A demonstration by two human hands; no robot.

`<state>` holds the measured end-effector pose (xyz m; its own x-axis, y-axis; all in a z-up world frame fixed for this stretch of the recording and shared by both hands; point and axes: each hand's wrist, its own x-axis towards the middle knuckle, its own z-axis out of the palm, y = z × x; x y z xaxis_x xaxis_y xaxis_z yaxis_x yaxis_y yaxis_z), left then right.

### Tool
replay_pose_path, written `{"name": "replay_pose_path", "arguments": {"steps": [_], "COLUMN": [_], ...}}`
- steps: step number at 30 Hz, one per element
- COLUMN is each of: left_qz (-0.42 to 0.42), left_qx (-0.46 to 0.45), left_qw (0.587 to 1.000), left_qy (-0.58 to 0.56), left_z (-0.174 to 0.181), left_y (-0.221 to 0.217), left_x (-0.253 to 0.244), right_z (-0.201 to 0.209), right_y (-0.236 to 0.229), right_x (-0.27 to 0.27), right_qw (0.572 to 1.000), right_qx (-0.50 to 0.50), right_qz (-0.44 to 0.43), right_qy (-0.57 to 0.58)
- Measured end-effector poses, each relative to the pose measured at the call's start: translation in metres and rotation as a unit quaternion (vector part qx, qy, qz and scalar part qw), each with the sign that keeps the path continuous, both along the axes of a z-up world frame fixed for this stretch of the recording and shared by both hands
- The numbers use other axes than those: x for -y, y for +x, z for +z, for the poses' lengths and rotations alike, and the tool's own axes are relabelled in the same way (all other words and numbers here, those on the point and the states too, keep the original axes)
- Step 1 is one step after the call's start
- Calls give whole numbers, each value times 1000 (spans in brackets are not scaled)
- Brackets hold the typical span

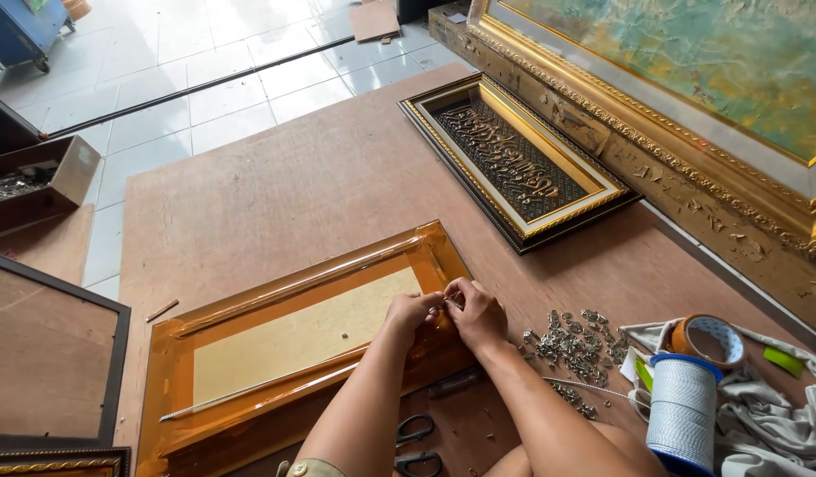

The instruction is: Attaching a hanging wire to the back of a picture frame by measuring, cutting, and threading it through eyelets.

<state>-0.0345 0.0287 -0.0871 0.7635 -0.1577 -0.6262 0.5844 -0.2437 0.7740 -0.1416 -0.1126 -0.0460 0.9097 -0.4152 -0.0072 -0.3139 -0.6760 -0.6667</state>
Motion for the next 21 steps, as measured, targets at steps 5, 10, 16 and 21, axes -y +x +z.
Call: {"name": "replay_pose_path", "arguments": {"steps": [5, 10, 16, 21], "left_qz": [-12, -1, 11, -9], "left_qx": [10, 4, 1, 28], "left_qw": [1000, 1000, 999, 999], "left_qy": [10, 4, -30, 13], "left_z": [-4, 6, 5, -27], "left_y": [2, -4, -5, 10], "left_x": [0, -2, -2, 1], "right_z": [8, -13, -10, -23], "right_y": [-4, 3, 5, 11], "right_x": [-1, 3, 6, 15], "right_qw": [999, 998, 997, 994], "right_qx": [29, 37, 48, 50], "right_qz": [28, 45, 57, 9], "right_qy": [-5, -26, -28, 93]}}
